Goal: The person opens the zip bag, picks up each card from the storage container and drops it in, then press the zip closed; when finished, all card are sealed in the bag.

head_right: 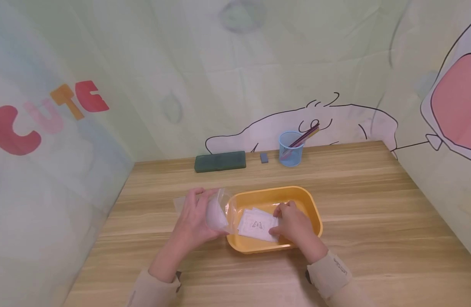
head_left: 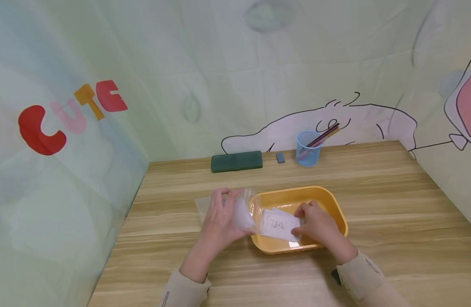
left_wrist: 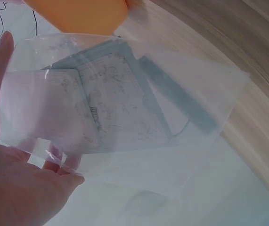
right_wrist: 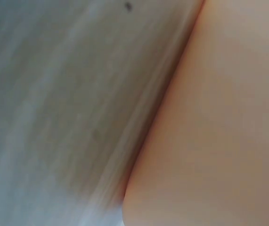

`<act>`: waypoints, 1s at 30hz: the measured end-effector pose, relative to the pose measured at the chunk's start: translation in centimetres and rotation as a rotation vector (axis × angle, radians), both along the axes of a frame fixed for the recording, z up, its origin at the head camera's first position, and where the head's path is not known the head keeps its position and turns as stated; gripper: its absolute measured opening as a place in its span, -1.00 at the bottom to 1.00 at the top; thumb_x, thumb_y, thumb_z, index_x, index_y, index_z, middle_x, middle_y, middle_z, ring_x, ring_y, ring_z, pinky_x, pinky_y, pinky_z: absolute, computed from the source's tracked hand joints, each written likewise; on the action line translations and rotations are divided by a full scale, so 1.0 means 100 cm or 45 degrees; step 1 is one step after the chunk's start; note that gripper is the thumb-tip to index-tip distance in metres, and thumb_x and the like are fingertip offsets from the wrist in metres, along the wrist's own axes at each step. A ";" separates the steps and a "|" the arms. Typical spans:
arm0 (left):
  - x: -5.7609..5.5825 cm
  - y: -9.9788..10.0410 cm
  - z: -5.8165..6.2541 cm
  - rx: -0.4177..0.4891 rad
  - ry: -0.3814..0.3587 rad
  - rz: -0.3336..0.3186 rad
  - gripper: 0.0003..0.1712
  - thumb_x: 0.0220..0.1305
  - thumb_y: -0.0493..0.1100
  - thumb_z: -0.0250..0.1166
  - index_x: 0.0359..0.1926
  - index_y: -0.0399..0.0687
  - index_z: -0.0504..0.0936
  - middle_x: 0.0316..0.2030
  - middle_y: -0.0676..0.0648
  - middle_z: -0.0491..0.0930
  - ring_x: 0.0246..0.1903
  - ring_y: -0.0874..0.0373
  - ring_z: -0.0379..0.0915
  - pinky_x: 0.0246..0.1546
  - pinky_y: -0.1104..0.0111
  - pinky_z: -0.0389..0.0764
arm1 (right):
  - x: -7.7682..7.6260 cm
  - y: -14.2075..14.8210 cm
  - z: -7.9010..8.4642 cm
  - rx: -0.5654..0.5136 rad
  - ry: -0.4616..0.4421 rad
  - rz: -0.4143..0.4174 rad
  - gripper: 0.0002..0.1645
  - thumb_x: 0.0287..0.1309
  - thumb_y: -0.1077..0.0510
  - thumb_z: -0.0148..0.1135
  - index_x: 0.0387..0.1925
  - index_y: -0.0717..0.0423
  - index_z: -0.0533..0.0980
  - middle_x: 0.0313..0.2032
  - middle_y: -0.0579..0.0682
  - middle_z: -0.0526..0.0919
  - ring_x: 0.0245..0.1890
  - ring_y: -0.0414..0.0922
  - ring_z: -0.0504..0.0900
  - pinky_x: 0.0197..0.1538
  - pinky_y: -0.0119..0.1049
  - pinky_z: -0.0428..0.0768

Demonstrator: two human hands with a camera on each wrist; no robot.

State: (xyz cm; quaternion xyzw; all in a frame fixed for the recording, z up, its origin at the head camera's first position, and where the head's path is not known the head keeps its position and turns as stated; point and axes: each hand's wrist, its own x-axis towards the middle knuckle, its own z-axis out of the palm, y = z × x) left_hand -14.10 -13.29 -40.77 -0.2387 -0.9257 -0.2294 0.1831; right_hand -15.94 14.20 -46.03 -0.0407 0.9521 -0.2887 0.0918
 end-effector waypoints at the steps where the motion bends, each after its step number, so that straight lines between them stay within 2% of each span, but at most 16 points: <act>1: 0.000 0.000 0.000 -0.008 0.000 0.005 0.25 -0.53 0.22 0.67 0.27 -0.04 0.32 0.08 -0.19 0.21 0.09 -0.01 0.16 0.10 0.18 0.39 | 0.000 0.000 0.000 -0.005 0.001 0.000 -0.48 -0.27 -0.05 0.61 -0.28 0.04 0.53 -0.26 0.01 0.40 -0.32 -0.04 0.38 -0.26 -0.19 0.43; 7: 0.000 0.000 0.001 -0.020 -0.009 0.020 0.25 -0.53 0.22 0.67 0.27 -0.05 0.32 0.08 -0.18 0.22 0.08 -0.01 0.16 0.09 0.19 0.39 | 0.000 0.003 -0.001 -0.049 0.041 0.026 -0.52 -0.28 -0.04 0.62 -0.38 0.04 0.52 -0.37 -0.03 0.43 -0.38 -0.08 0.37 -0.31 -0.23 0.39; 13: 0.000 0.001 0.000 -0.015 -0.012 0.015 0.26 -0.56 0.20 0.68 0.28 -0.06 0.32 0.07 -0.19 0.21 0.07 -0.02 0.16 0.08 0.18 0.38 | 0.000 0.004 0.001 -0.217 0.030 0.026 -0.71 -0.15 0.10 0.55 -0.54 0.03 0.52 -0.54 -0.11 0.49 -0.48 -0.12 0.41 -0.35 -0.26 0.40; 15: -0.001 0.001 0.000 -0.012 -0.010 0.014 0.26 -0.56 0.20 0.68 0.28 -0.06 0.32 0.07 -0.19 0.21 0.07 -0.02 0.15 0.08 0.18 0.37 | 0.000 0.004 0.001 -0.237 0.036 0.035 -0.71 -0.14 0.10 0.55 -0.53 0.04 0.53 -0.55 -0.12 0.49 -0.47 -0.13 0.42 -0.33 -0.26 0.41; 20: -0.001 0.001 0.000 -0.010 -0.007 0.011 0.26 -0.56 0.19 0.69 0.28 -0.06 0.32 0.07 -0.19 0.21 0.07 -0.02 0.15 0.08 0.19 0.38 | -0.002 0.002 -0.001 -0.140 0.047 0.066 -0.56 -0.27 -0.01 0.62 -0.41 0.06 0.54 -0.50 -0.09 0.45 -0.43 -0.12 0.41 -0.31 -0.24 0.40; 23: -0.001 0.001 -0.001 -0.009 -0.003 0.006 0.27 -0.57 0.20 0.69 0.28 -0.06 0.33 0.07 -0.19 0.21 0.06 -0.02 0.16 0.06 0.19 0.39 | -0.002 0.001 -0.002 -0.086 0.003 0.063 -0.49 -0.34 -0.05 0.64 -0.36 0.05 0.55 -0.45 -0.07 0.45 -0.39 -0.10 0.40 -0.27 -0.23 0.39; 30: 0.000 0.001 0.000 -0.015 -0.004 0.015 0.26 -0.54 0.23 0.67 0.28 -0.05 0.32 0.07 -0.18 0.21 0.06 -0.01 0.15 0.06 0.19 0.39 | -0.003 -0.002 -0.003 -0.010 -0.049 0.060 -0.49 -0.36 -0.04 0.65 -0.36 0.05 0.56 -0.37 -0.07 0.51 -0.35 -0.08 0.41 -0.17 -0.18 0.46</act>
